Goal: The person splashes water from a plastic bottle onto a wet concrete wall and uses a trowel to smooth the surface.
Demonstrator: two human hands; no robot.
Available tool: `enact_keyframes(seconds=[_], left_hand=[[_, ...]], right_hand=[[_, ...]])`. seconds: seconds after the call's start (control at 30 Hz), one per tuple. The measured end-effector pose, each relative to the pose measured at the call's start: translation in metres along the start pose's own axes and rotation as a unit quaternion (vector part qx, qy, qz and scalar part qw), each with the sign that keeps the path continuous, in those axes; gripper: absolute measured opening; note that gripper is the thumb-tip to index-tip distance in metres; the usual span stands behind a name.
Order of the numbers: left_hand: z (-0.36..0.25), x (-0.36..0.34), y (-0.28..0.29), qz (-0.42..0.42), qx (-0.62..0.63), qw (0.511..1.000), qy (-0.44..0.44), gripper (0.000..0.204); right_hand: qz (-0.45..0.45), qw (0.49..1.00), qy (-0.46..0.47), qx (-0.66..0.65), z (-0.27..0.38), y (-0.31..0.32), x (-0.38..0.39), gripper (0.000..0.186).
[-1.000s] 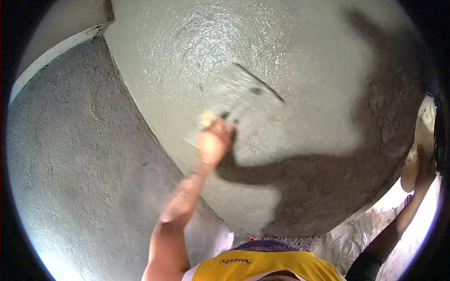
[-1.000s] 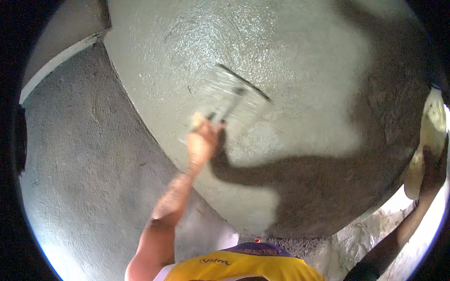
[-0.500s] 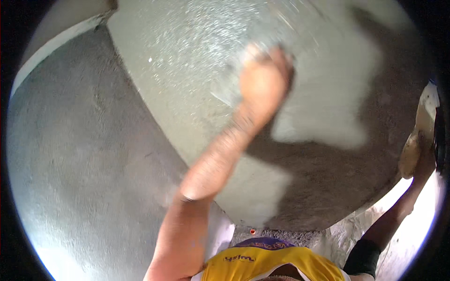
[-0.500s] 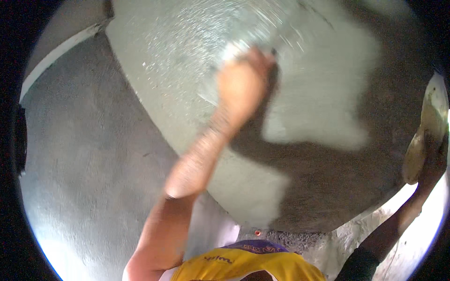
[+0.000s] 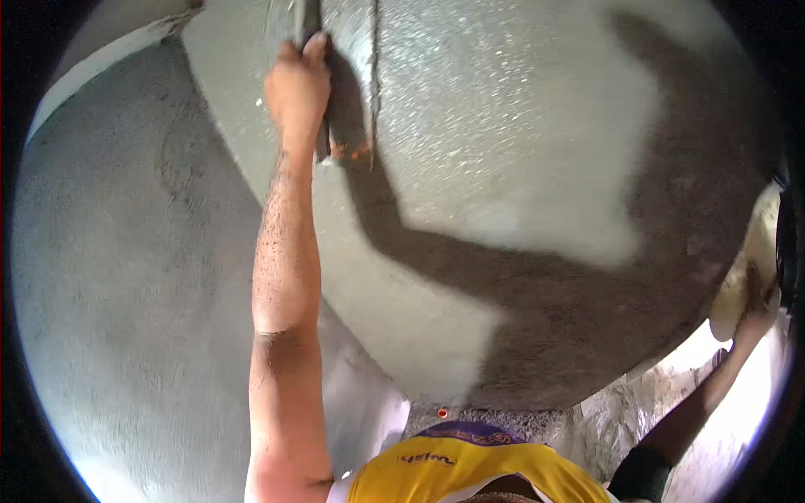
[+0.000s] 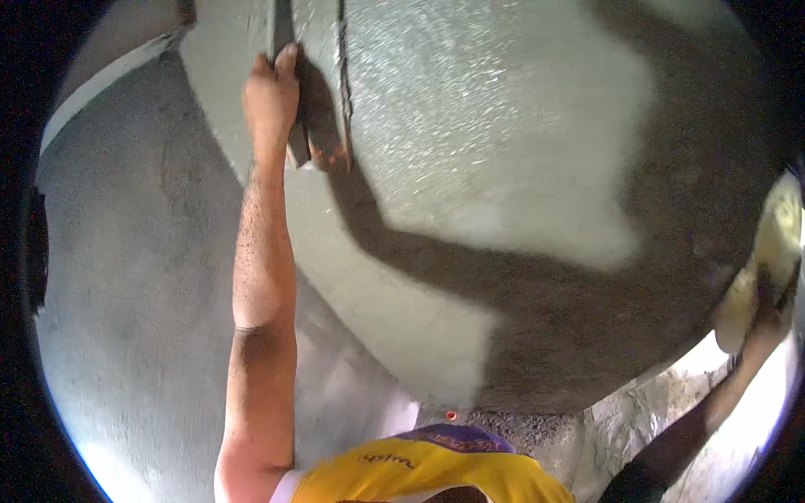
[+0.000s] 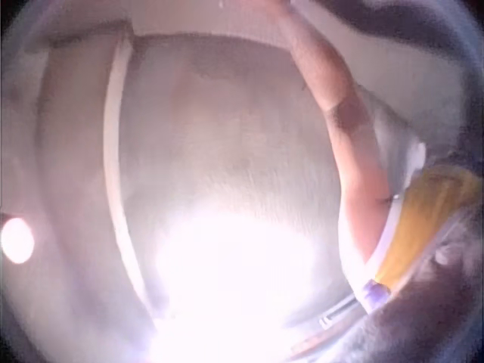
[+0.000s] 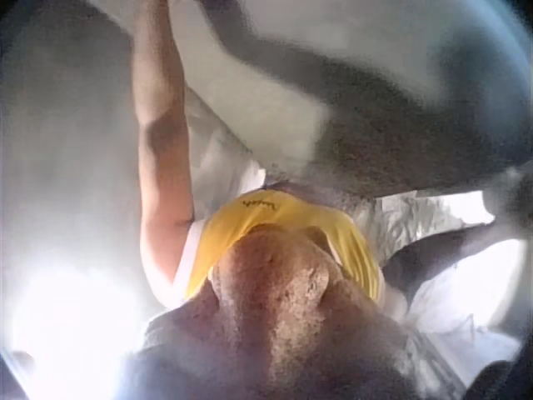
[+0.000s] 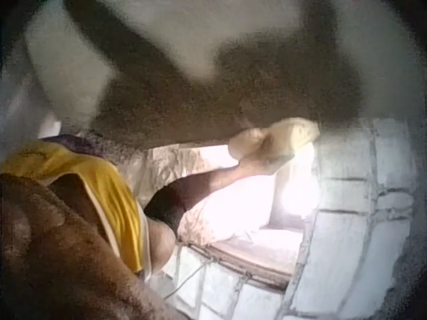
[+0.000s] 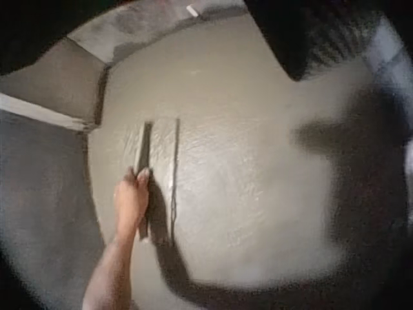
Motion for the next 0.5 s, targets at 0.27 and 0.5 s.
enact_keyframes(seconds=[0.27, 0.5], left_hand=[[-0.108, 0.197, -0.064, 0.219, -0.01, 0.946, -0.238, 0.024], [0.097, 0.21, -0.025, 0.119, -0.069, 0.99, -0.043, 0.044]], right_hand=[[0.141, 0.975, -0.07, -0.16, 0.12, -0.025, 0.019, 0.075], [0.12, 0.983, -0.019, -0.139, 0.115, 0.043, 0.026, 0.089]])
Point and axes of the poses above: each hand's wrist, its own x-axis away from the middle knuckle, its own y-axis out of the back of the hand, z = x × y, the point moved 4 cm from there along -x, towards the middle knuckle, and after that the axes turned 1 degree about x, right-handed, at the moved point
